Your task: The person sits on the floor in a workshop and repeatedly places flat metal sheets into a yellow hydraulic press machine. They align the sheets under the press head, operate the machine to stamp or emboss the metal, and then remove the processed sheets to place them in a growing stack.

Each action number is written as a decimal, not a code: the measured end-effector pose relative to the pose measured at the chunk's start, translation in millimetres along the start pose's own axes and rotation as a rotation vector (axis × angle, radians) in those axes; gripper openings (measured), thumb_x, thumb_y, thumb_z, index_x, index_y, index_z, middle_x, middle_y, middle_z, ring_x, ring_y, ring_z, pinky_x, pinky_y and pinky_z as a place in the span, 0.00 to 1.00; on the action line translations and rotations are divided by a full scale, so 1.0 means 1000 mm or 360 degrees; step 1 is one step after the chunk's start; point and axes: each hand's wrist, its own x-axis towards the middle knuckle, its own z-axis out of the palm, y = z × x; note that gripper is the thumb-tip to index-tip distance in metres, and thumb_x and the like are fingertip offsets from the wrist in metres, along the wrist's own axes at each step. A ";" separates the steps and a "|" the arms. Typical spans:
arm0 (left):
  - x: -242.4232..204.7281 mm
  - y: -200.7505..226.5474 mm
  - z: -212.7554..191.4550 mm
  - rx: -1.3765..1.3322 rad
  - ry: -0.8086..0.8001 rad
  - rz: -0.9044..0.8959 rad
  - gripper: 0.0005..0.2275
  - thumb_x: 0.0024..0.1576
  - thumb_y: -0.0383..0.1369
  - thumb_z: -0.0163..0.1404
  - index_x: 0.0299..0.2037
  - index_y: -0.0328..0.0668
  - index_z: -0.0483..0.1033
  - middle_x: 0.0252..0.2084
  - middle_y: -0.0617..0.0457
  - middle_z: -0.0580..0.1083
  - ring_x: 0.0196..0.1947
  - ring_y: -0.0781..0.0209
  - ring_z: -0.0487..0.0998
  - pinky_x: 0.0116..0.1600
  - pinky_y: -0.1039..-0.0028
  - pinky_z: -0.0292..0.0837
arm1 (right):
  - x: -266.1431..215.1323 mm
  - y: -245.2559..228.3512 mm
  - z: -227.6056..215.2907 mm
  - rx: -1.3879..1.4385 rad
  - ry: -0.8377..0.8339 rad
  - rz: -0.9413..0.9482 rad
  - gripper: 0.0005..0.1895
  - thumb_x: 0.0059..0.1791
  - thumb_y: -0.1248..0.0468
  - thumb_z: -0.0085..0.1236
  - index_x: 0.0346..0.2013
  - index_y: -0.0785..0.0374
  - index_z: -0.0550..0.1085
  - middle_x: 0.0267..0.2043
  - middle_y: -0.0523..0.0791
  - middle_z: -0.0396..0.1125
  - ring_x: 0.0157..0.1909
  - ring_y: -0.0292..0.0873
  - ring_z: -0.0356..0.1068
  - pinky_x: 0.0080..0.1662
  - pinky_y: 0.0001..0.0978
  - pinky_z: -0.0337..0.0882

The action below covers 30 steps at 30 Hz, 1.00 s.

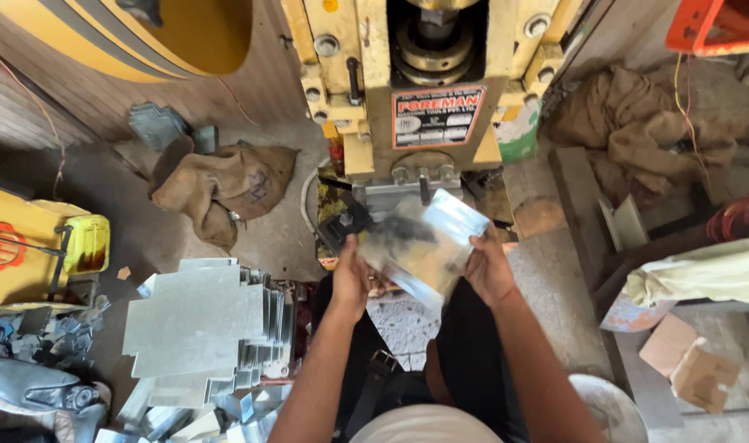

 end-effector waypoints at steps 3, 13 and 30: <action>-0.013 0.003 0.010 0.0087 0.0024 0.0059 0.32 0.61 0.56 0.34 0.67 0.40 0.56 0.49 0.51 0.73 0.36 0.56 0.81 0.39 0.66 0.82 | -0.005 0.018 0.027 -0.0038 0.0219 -0.0236 0.41 0.49 0.70 0.57 0.73 0.50 0.49 0.58 0.50 0.60 0.49 0.56 0.68 0.50 0.58 0.77; 0.062 -0.029 -0.004 0.0806 0.0266 0.0896 0.22 0.61 0.28 0.54 0.66 0.31 0.70 0.44 0.46 0.81 0.34 0.67 0.80 0.37 0.77 0.79 | 0.023 0.025 0.018 -0.0411 0.0281 -0.0411 0.39 0.50 0.77 0.52 0.74 0.57 0.53 0.48 0.53 0.72 0.44 0.48 0.77 0.48 0.40 0.81; 0.060 -0.007 0.005 0.0781 0.0182 0.1076 0.40 0.54 0.32 0.62 0.73 0.34 0.49 0.41 0.47 0.76 0.35 0.67 0.79 0.38 0.77 0.78 | 0.031 0.011 0.023 -0.0725 0.0362 -0.0533 0.43 0.44 0.75 0.62 0.69 0.56 0.53 0.49 0.48 0.70 0.44 0.44 0.73 0.42 0.33 0.79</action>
